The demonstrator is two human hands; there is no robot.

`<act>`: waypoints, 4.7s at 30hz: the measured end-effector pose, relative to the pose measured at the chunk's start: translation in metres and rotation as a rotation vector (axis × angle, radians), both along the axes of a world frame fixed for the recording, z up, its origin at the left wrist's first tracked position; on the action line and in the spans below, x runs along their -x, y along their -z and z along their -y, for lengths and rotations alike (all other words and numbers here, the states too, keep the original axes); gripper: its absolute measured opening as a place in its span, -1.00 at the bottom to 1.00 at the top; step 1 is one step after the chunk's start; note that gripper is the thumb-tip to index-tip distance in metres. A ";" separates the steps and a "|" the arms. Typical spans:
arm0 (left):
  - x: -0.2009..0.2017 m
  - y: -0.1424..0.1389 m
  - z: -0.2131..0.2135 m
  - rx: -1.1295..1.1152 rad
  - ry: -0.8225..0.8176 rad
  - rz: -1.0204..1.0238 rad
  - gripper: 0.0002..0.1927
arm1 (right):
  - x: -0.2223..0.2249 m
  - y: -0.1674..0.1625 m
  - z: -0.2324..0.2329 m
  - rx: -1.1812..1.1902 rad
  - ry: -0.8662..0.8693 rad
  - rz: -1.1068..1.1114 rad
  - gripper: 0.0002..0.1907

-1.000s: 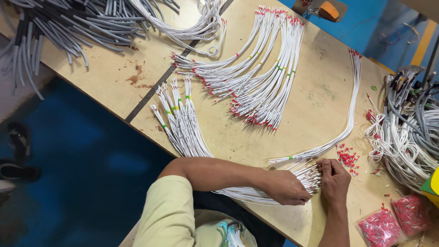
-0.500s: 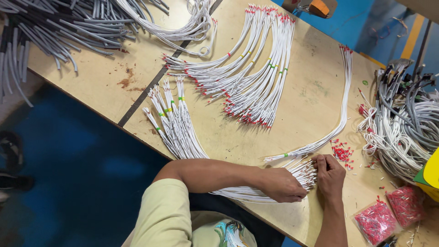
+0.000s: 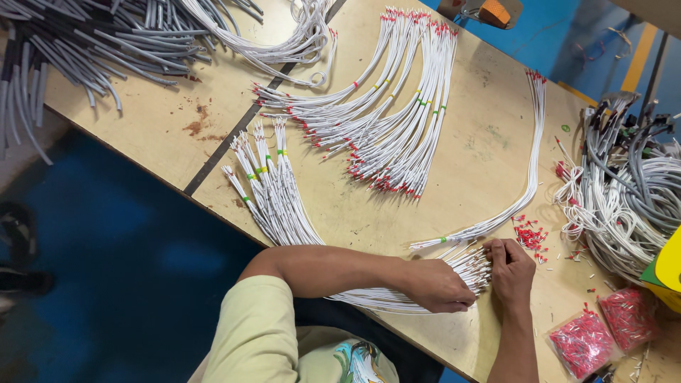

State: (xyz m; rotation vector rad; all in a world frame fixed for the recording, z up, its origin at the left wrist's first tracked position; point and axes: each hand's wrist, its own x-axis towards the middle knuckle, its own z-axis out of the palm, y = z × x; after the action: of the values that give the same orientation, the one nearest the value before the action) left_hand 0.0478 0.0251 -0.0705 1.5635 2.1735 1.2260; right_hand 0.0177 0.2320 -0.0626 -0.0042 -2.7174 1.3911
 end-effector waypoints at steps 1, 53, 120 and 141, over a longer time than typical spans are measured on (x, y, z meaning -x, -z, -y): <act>0.000 0.000 0.000 -0.002 -0.004 -0.002 -0.80 | -0.001 -0.002 0.001 0.003 0.019 0.024 -0.75; 0.156 -0.060 0.204 -0.187 -0.958 -0.183 -0.91 | 0.008 0.028 -0.017 0.235 0.059 -0.004 -0.66; 0.318 -0.084 0.325 0.428 -1.947 0.080 0.00 | 0.006 0.011 0.000 0.077 0.140 -0.079 -0.71; 0.323 -0.088 0.321 0.415 -1.885 0.116 -0.16 | 0.008 0.007 0.004 0.068 0.135 -0.085 -0.71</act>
State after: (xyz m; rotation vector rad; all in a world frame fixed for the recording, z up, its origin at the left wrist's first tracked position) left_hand -0.2752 -0.2960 0.0178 -1.1369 3.1598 0.7313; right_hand 0.0100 0.2285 -0.0701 -0.1278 -2.5483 1.4111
